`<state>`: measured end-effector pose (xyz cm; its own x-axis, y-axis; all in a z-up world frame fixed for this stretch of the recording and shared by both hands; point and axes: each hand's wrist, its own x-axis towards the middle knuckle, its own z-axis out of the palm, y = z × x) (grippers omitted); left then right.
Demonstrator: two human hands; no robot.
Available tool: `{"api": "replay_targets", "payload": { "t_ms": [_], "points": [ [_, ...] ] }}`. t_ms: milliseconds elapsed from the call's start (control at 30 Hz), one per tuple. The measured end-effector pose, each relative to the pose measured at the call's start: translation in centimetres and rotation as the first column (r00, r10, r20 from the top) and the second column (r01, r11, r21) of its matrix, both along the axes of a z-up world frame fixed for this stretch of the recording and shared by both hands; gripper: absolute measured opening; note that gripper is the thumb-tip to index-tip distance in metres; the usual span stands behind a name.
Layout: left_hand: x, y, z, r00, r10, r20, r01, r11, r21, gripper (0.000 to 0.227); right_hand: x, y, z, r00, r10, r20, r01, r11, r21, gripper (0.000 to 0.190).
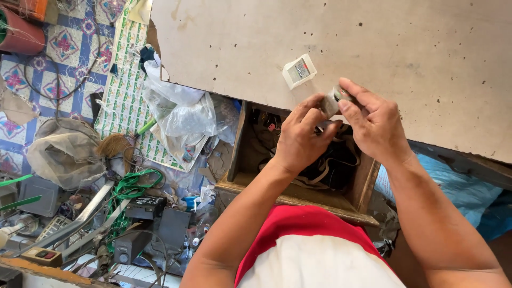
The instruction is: Searching through and organizing various sewing components like labels, straps, and fabric scraps in a drawer and on a workbench.
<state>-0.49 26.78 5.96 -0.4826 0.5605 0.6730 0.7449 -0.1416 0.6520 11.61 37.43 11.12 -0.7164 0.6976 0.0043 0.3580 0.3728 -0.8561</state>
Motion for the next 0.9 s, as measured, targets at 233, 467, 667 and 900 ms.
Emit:
{"api": "replay_targets", "payload": {
  "t_ms": [233,467,667,900],
  "points": [
    [1.0,-0.3,0.2,0.984,0.084,0.157,-0.083,0.996,-0.014,0.031,-1.3,-1.6,1.8,0.976,-0.148,-0.16,0.11,0.968,-0.225,0.032],
    [0.4,-0.8,-0.2,0.994,0.08,0.079,-0.075,0.996,-0.055,0.029,-0.8,-0.1,-0.1,0.983,-0.11,-0.146,0.101,0.993,-0.067,0.019],
    [0.3,-1.1,-0.3,0.994,0.059,0.091,-0.052,0.996,-0.077,0.029,-0.9,0.3,1.7,0.994,-0.105,-0.037,0.097,0.981,-0.166,0.013],
    [0.5,-1.3,-0.3,0.924,0.023,0.383,0.02,0.994,-0.109,0.036,-1.5,0.7,3.1,0.987,-0.127,0.1,0.146,0.967,-0.209,0.008]
  ]
}}
